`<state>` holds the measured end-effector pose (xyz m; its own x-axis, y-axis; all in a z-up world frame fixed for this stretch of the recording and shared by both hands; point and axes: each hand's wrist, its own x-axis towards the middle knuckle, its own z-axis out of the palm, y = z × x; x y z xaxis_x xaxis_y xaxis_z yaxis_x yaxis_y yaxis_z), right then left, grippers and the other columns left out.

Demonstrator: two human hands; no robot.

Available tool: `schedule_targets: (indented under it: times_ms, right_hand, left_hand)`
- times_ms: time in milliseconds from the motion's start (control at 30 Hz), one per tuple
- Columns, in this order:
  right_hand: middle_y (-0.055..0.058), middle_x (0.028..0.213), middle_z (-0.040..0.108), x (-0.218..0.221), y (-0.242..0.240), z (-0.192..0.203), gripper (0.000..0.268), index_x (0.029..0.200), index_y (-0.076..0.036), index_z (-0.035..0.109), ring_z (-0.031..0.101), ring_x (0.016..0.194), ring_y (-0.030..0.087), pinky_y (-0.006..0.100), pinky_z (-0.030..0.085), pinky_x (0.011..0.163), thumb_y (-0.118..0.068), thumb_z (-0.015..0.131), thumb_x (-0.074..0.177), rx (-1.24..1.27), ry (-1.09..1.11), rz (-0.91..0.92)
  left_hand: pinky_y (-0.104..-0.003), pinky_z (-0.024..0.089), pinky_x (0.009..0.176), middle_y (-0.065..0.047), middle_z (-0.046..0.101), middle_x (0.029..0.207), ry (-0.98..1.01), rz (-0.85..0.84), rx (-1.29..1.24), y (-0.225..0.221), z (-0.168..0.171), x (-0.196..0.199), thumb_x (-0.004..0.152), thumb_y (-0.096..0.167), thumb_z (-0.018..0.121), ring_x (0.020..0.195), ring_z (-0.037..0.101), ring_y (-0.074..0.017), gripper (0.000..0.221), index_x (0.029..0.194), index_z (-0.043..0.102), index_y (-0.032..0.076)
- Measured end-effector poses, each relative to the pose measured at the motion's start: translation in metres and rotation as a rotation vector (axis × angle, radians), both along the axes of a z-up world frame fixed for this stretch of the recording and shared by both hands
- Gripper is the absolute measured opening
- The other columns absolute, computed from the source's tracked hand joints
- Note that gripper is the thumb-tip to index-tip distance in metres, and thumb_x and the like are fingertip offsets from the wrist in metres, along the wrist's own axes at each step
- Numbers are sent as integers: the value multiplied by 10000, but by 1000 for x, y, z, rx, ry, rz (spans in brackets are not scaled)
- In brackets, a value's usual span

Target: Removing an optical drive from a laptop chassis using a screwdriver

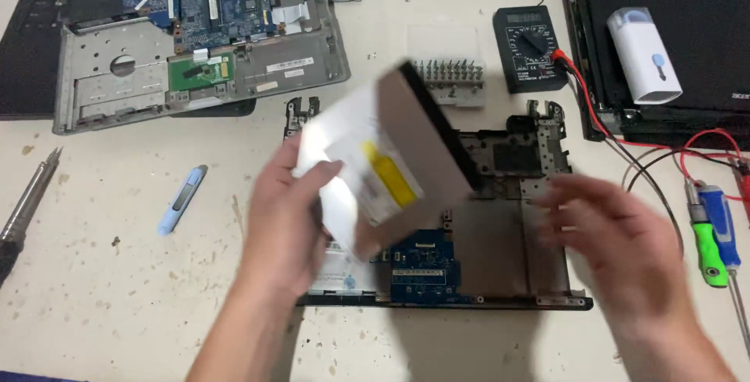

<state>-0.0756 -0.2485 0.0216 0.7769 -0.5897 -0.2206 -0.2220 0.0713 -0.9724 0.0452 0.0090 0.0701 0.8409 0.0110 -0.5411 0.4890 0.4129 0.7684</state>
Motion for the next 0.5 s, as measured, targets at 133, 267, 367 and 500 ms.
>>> schedule_targets:
  times_ms: [133,267,367,500]
  right_hand:
    - [207,1104,694,-1,15,-6,520,1383,9,554,696,817,332,356,530,773,-40,535,866,31,91,215]
    - [161,903,713,-3,12,-3,255,1107,58,681,529,680,186,282,389,541,-3,636,864,42,152,188]
    - [180,1114,654,0,-15,-2,260,1205,24,555,615,875,253,359,542,757,-27,519,953,220,75,-18]
    - [-66,862,631,-12,-62,-2,156,1082,-189,613,554,606,40,182,372,425,-261,588,947,176,-115,12]
  left_hand:
    - [-430,577,741,-225,692,1062,-24,-278,-92,-16,-13,-13,831,-37,553,916,674,-343,406,1232,576,21]
    - [-383,620,847,-205,710,1149,-216,-626,-203,-24,-19,-30,895,154,574,997,692,-257,551,1422,439,66]
    - [-378,582,954,-172,616,1340,-540,-640,84,-16,-17,-24,940,214,485,1163,657,-283,491,1397,417,46]
    - [-258,563,653,-49,705,1111,-655,-527,672,0,-20,-19,925,264,525,809,660,-106,443,1325,532,74]
